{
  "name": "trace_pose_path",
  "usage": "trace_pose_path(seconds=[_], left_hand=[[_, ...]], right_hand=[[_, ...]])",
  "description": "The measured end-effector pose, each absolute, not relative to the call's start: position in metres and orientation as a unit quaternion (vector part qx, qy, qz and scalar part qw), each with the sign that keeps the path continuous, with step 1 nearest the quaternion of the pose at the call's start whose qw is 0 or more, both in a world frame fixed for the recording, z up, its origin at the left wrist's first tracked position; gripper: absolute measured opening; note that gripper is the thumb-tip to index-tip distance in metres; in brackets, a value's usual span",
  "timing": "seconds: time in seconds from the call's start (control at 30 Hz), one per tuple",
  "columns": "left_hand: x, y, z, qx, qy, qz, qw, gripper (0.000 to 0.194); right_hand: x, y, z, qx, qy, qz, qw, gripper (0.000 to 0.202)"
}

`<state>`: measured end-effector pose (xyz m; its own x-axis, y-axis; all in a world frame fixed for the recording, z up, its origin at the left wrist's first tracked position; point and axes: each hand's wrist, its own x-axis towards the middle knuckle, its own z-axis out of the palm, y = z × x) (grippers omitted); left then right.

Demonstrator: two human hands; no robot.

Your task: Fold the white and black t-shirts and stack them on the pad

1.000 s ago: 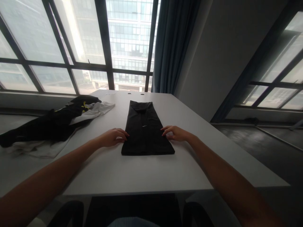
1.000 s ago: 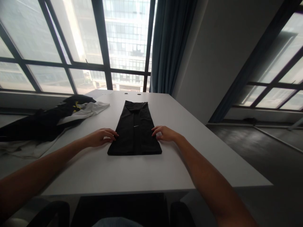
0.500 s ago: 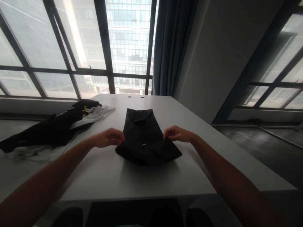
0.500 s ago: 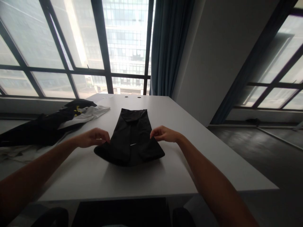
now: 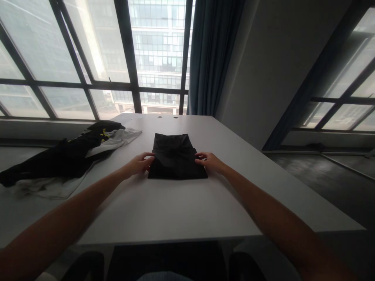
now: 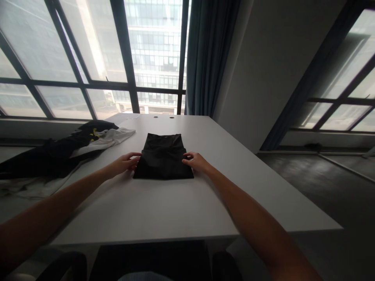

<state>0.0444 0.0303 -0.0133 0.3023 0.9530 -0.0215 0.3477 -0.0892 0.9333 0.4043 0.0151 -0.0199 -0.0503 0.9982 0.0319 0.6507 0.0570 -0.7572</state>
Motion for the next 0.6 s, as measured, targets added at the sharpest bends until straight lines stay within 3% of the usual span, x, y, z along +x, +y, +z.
trace_pose_path(seconds=[0.17,0.47,0.6], left_hand=[[0.041,0.028,-0.012,0.696,0.472,0.294,0.454,0.096],[0.036,0.02,-0.007,0.743,0.512,0.192,0.386,0.056],[0.039,0.014,-0.008,0.765,0.523,0.161,0.338,0.048]], right_hand=[[0.407,0.015,-0.021,-0.595,-0.693,0.298,0.277,0.038],[0.41,0.014,-0.022,-0.586,-0.705,0.307,0.254,0.03],[0.412,0.006,-0.011,-0.57,-0.727,0.324,0.205,0.032]])
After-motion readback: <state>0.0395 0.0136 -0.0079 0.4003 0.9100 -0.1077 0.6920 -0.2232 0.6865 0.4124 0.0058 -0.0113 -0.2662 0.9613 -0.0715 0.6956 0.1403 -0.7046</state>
